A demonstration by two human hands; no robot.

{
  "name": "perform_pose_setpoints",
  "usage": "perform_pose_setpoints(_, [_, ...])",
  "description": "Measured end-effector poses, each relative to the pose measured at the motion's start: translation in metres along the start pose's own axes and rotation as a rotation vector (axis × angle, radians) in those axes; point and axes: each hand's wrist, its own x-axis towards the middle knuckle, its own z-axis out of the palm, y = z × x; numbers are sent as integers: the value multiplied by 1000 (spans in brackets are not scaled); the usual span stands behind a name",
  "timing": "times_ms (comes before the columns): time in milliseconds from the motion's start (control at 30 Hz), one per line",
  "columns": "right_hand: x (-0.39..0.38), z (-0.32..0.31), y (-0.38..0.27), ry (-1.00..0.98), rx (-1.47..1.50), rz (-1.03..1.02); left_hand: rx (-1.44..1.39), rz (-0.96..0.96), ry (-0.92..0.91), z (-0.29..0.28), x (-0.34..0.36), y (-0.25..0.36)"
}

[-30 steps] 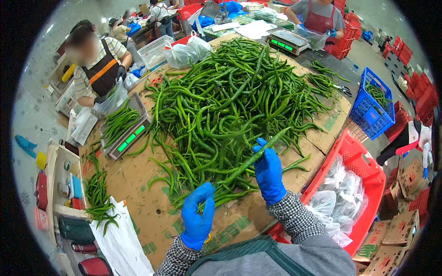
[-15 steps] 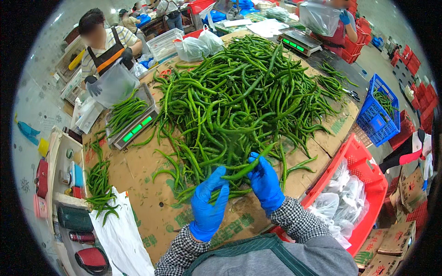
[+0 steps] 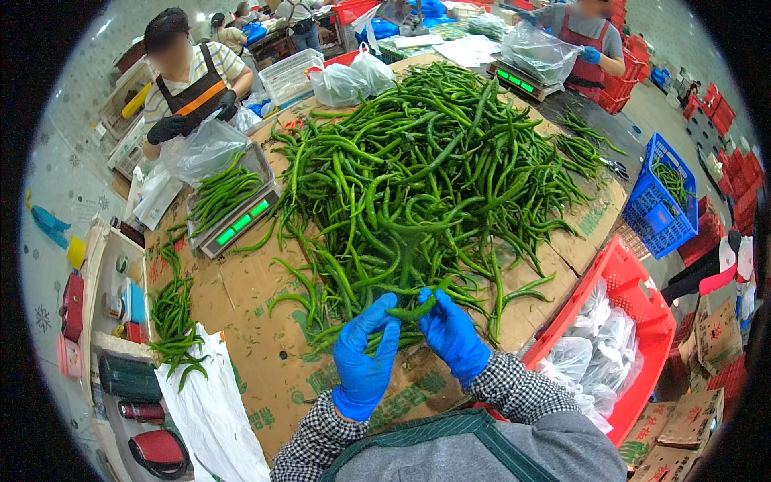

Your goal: The person sorts green peppers on a table, trims them with scissors, and places them into plastic bags. The person also empties a cardboard box of peppers onto the table and arranges filled bags in a red crate.

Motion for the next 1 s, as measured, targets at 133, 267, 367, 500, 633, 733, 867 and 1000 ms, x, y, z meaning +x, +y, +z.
perform_pose_setpoints(133, [-5,3,5,13,-111,-6,-54,7,77,1,-1,-3])
perform_pose_setpoints(267, [-17,21,3,58,-292,-140,-113,-147,4,-14,-7,-20])
perform_pose_setpoints(367, [-20,39,-6,39,-514,-248,-357,-460,-24,-29,-16,-36])
perform_pose_setpoints(500, [-23,42,-21,-264,-1178,-390,-228,-410,-346,-29,-15,-41])
perform_pose_setpoints(633, [-20,70,-21,-747,-1716,-433,-408,-576,-391,-6,-16,-37])
perform_pose_setpoints(733, [31,111,-84,-600,-1789,-1039,-402,-795,-317,-15,-11,-33])
perform_pose_setpoints(867, [117,130,-189,139,-2426,-1198,-316,-779,-168,-11,-12,-25])
perform_pose_setpoints(1000, [136,107,-243,439,-2684,-1052,-236,-768,-198,-15,-9,2])
